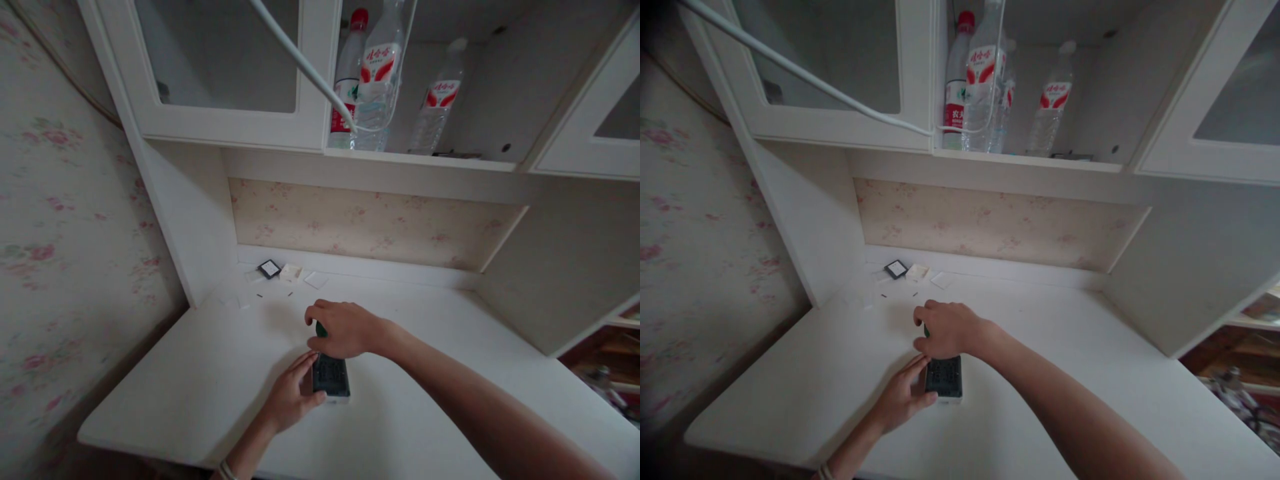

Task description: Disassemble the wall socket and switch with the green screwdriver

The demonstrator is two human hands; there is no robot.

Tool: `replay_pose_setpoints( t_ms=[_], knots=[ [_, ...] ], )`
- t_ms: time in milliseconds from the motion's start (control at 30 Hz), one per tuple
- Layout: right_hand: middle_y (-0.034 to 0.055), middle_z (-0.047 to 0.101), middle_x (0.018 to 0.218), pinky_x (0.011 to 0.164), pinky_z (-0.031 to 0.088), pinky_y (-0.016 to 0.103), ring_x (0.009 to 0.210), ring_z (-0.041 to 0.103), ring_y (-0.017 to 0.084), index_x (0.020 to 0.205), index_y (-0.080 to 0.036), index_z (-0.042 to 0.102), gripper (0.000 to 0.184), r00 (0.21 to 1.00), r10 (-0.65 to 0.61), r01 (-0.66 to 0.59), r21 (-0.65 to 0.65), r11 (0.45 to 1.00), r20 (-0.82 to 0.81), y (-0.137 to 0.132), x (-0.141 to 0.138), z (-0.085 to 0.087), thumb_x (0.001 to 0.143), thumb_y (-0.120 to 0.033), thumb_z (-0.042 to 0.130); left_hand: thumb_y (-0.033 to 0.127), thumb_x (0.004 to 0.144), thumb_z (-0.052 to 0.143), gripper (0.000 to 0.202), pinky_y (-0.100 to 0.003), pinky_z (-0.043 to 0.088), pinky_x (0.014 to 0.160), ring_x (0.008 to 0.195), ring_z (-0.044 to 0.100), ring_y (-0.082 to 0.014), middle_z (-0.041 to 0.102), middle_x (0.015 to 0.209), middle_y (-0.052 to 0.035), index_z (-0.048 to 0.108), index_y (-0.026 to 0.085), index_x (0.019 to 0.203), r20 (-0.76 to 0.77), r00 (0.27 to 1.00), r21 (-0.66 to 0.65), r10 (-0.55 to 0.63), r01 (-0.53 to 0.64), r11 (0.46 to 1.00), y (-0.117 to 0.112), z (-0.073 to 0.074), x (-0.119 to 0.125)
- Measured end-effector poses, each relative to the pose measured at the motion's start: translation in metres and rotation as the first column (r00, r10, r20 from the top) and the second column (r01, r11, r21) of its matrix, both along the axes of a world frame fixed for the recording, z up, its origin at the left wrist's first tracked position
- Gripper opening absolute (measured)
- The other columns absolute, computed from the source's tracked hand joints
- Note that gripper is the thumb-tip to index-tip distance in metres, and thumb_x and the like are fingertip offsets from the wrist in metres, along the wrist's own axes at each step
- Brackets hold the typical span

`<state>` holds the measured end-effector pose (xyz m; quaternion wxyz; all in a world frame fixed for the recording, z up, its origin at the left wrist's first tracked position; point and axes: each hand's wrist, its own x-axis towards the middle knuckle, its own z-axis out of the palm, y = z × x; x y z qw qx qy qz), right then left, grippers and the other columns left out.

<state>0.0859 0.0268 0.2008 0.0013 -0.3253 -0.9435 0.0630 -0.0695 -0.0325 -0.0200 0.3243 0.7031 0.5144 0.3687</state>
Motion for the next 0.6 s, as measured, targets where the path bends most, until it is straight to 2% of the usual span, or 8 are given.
replay_pose_setpoints(
  t_ms=[100, 200, 267, 367, 433, 500, 533, 600],
  knots=[
    [0.0078, 0.064, 0.102, 0.068, 0.043, 0.032, 0.086, 0.062, 0.023, 0.101, -0.021, 0.061, 0.025, 0.999, -0.035, 0.036, 0.051, 0.998, -0.008, 0.0005, 0.0014, -0.0008, 0.089, -0.031, 0.041, 0.033, 0.072, 0.072, 0.070, -0.040, 0.030, 0.114, 0.132, 0.040, -0.0272, 0.045, 0.143, -0.0074, 0.047, 0.021, 0.136, 0.013, 1.000, 0.006, -0.018, 0.018, 1.000, 0.0002, 0.0003, 0.0001],
    [0.0062, 0.061, 0.115, 0.069, 0.043, 0.028, 0.091, 0.062, 0.021, 0.115, -0.024, 0.055, 0.038, 0.997, 0.082, -0.082, -0.045, 0.996, -0.012, -0.0006, 0.0022, 0.0016, 0.077, -0.023, 0.056, 0.033, 0.072, 0.072, 0.071, -0.040, 0.031, 0.113, 0.132, 0.041, -0.0273, 0.044, 0.143, -0.0081, 0.047, 0.020, 0.137, 0.023, 1.000, -0.003, -0.016, 0.016, 1.000, 0.0019, -0.0017, 0.0001],
    [0.0059, 0.060, 0.116, 0.069, 0.043, 0.028, 0.091, 0.062, 0.022, 0.116, -0.025, 0.055, 0.042, 0.997, 0.081, -0.080, -0.065, 0.995, 0.012, -0.0032, 0.0015, 0.0037, 0.075, -0.031, 0.062, 0.035, 0.072, 0.072, 0.071, -0.041, 0.031, 0.113, 0.132, 0.041, -0.0278, 0.044, 0.143, -0.0089, 0.047, 0.020, 0.136, 0.026, 1.000, -0.003, -0.006, 0.006, 1.000, 0.0030, -0.0039, -0.0002],
    [0.0077, 0.065, 0.099, 0.070, 0.043, 0.032, 0.088, 0.063, 0.024, 0.101, -0.022, 0.062, 0.030, 0.998, -0.033, 0.033, 0.014, 0.999, 0.061, -0.0073, -0.0007, 0.0045, 0.091, -0.044, 0.043, 0.035, 0.072, 0.072, 0.070, -0.044, 0.030, 0.113, 0.132, 0.040, -0.0289, 0.045, 0.143, -0.0094, 0.048, 0.020, 0.136, 0.027, 1.000, 0.010, -0.005, 0.004, 1.000, 0.0035, -0.0062, -0.0008],
    [0.0088, 0.065, 0.099, 0.072, 0.043, 0.033, 0.089, 0.063, 0.023, 0.104, -0.021, 0.061, 0.031, 0.999, -0.035, 0.033, 0.035, 0.999, 0.036, -0.0084, -0.0007, 0.0041, 0.095, -0.035, 0.035, 0.034, 0.071, 0.072, 0.070, -0.045, 0.030, 0.113, 0.132, 0.040, -0.0291, 0.046, 0.142, -0.0091, 0.048, 0.021, 0.136, 0.035, 0.999, 0.020, -0.010, 0.009, 1.000, 0.0028, -0.0061, -0.0010],
    [0.0090, 0.062, 0.111, 0.074, 0.043, 0.030, 0.091, 0.062, 0.021, 0.118, -0.021, 0.054, 0.030, 0.999, 0.040, -0.040, -0.003, 0.999, -0.014, -0.0084, 0.0008, 0.0041, 0.090, -0.023, 0.043, 0.034, 0.071, 0.073, 0.070, -0.044, 0.030, 0.113, 0.132, 0.041, -0.0288, 0.046, 0.142, -0.0082, 0.048, 0.022, 0.136, 0.045, 0.999, 0.023, -0.015, 0.014, 1.000, 0.0020, -0.0051, -0.0010],
    [0.0090, 0.059, 0.117, 0.074, 0.043, 0.029, 0.093, 0.061, 0.020, 0.124, -0.022, 0.049, 0.039, 0.997, 0.077, -0.078, -0.032, 0.996, -0.026, -0.0083, 0.0017, 0.0043, 0.085, -0.020, 0.049, 0.034, 0.071, 0.073, 0.070, -0.044, 0.031, 0.113, 0.132, 0.041, -0.0287, 0.046, 0.142, -0.0078, 0.048, 0.022, 0.136, 0.048, 0.999, 0.024, -0.017, 0.016, 1.000, 0.0015, -0.0043, -0.0009],
    [0.0092, 0.056, 0.122, 0.071, 0.044, 0.029, 0.093, 0.061, 0.021, 0.128, -0.022, 0.046, 0.049, 0.996, 0.088, -0.088, -0.050, 0.995, -0.012, -0.0082, 0.0028, 0.0044, 0.081, -0.024, 0.058, 0.035, 0.071, 0.073, 0.071, -0.043, 0.031, 0.113, 0.132, 0.041, -0.0284, 0.045, 0.143, -0.0074, 0.047, 0.022, 0.136, 0.052, 0.999, 0.023, -0.018, 0.017, 1.000, 0.0009, -0.0029, -0.0010]
  ],
)
